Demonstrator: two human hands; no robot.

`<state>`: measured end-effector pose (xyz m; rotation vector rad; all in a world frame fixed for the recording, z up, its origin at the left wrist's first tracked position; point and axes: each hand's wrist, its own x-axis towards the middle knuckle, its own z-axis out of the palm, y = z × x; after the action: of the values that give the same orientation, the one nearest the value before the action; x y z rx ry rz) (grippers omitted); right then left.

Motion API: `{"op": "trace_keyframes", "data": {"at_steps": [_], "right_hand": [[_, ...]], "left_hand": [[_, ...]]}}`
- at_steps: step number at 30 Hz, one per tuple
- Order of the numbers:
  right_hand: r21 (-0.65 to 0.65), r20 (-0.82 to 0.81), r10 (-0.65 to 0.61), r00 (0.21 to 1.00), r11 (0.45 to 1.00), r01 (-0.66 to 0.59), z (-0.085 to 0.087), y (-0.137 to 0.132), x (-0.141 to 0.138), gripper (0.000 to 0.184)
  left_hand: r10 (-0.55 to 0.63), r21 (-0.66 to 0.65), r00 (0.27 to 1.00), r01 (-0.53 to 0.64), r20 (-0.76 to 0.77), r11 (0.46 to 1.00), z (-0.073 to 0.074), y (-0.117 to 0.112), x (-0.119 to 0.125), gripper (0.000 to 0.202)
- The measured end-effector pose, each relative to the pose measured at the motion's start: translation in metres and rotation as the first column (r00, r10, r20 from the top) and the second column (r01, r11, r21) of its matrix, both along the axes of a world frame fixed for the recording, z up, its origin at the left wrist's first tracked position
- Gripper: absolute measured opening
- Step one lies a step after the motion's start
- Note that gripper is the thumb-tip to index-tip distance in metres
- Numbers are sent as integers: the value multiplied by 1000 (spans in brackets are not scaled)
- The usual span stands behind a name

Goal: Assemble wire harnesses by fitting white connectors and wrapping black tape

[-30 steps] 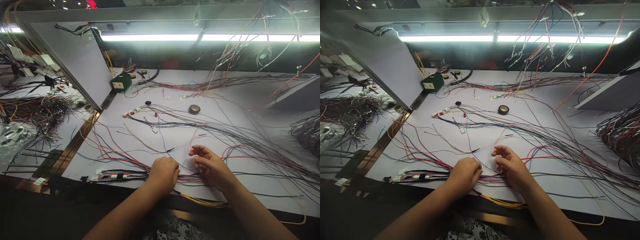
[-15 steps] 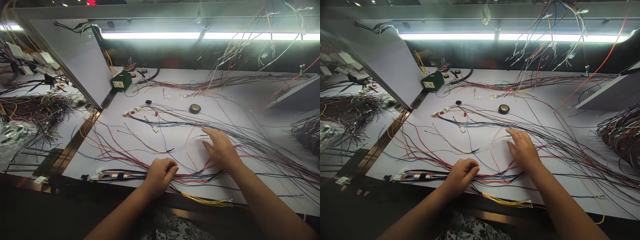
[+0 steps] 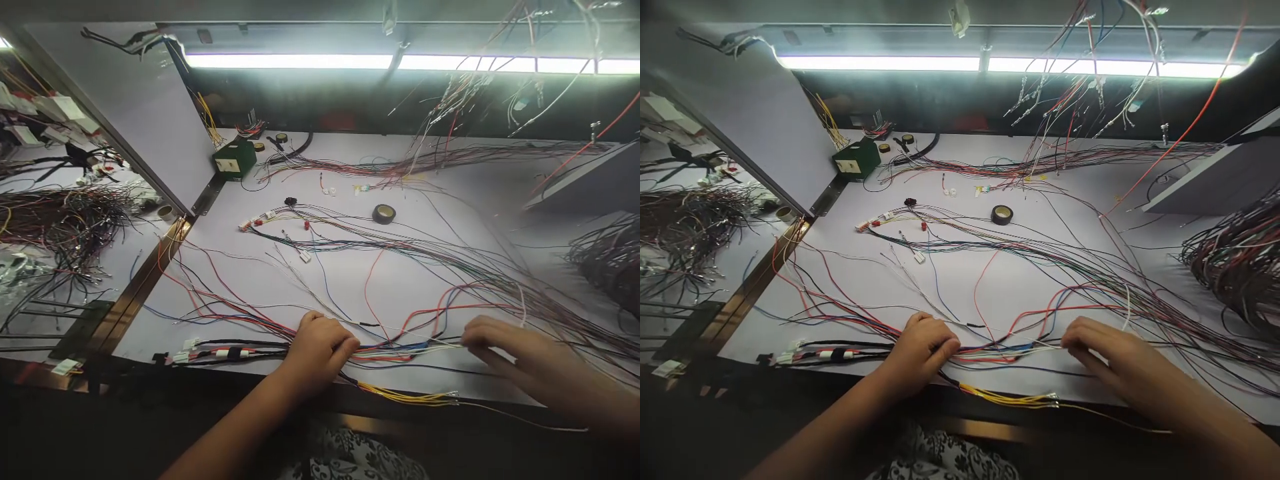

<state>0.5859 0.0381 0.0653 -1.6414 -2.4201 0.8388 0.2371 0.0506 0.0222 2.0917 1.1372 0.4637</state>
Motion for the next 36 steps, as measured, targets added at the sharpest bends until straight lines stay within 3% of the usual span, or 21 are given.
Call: {"op": "trace_keyframes", "data": {"at_steps": [1,3,6,11,16,19,23,28,32,34,36], "right_hand": [[-102,30,-17,999,995,20,-6,-3,3,14],[-182,46,-41,998,982,48,-21,-6,7,19],[-116,26,-2,1000,993,6,-35,-6,10,19],[-68,135,47,990,997,-38,-20,1,-4,24],[-5,146,-35,989,999,36,-6,24,-51,31],[-2,139,-37,990,999,38,-9,37,-91,30],[-30,254,-25,967,999,34,-17,43,-135,29],[-36,309,0,951,999,11,-24,39,-151,17],[-86,143,-69,987,993,82,-30,34,-140,15],[-139,-79,-174,982,977,162,-37,27,-131,15],[-173,-316,-279,907,957,234,-48,19,-122,18]], "left_hand": [[-6,-3,1000,6,-15,1000,1,1,1,27],[-11,-3,999,11,-36,1000,1,2,1,21],[35,68,996,-29,-88,997,2,3,-4,15],[230,307,941,-149,-250,940,4,10,-28,22],[208,306,919,-103,-334,946,5,15,-46,21],[173,295,927,-73,-331,953,5,10,-52,18],[147,276,938,-58,-313,959,4,-1,-59,20],[130,256,944,-51,-302,965,2,-8,-64,20],[114,245,965,-54,-235,968,4,-6,-58,22],[115,227,977,-73,-177,971,6,-3,-51,25],[123,189,985,-98,-125,977,8,2,-44,26]]}}
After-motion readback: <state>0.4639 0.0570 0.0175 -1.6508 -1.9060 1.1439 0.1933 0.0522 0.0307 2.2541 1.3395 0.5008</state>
